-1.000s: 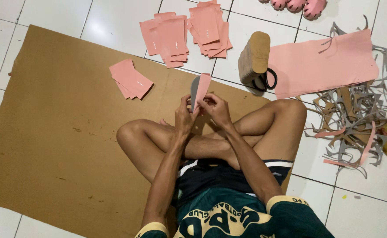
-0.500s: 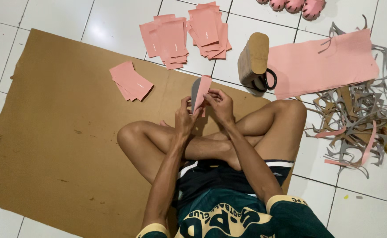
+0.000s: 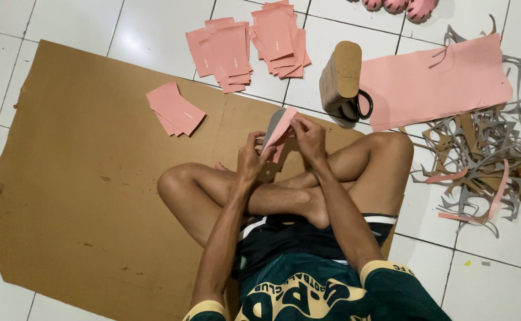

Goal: The person sits cross-legged on the floor and repeatedly picks up pink shoe insoles. They place a grey sanding block on each insole and rub it back and forth to smooth the surface, then set the insole aside. The person continues this process for multiple insoles.

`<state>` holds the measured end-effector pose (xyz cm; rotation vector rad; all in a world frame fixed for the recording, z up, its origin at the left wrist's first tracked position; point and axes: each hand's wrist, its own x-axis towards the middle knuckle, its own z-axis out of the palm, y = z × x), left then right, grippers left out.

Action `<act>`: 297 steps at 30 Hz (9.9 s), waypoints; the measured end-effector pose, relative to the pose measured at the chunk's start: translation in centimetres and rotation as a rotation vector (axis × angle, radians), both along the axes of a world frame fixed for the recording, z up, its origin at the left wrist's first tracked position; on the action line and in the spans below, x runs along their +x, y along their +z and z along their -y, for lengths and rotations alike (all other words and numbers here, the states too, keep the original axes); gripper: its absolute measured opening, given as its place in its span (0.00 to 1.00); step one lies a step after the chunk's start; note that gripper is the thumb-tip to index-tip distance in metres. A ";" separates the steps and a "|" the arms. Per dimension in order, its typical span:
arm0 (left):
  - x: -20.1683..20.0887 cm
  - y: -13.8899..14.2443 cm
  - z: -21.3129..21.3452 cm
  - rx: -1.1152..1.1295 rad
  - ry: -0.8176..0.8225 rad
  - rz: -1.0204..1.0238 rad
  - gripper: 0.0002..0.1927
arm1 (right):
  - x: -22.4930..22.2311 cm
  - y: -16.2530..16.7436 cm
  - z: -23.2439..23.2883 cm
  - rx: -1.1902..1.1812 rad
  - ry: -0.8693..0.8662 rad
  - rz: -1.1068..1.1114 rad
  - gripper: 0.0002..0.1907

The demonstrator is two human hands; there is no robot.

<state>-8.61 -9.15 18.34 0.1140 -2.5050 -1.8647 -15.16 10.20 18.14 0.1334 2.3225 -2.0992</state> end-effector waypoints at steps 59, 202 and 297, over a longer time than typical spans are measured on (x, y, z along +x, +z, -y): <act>8.6 16.9 8.4 -1.154 -0.474 0.432 0.73 | 3.1 16.5 18.0 0.954 0.773 -0.324 0.45; -16.5 2.3 -9.9 -1.244 -0.589 -0.453 0.29 | -4.3 -0.2 -10.7 0.457 0.227 0.279 0.27; 1.0 3.6 -10.5 0.651 -0.097 0.184 0.25 | 9.3 5.0 -12.5 0.230 0.100 -0.500 0.13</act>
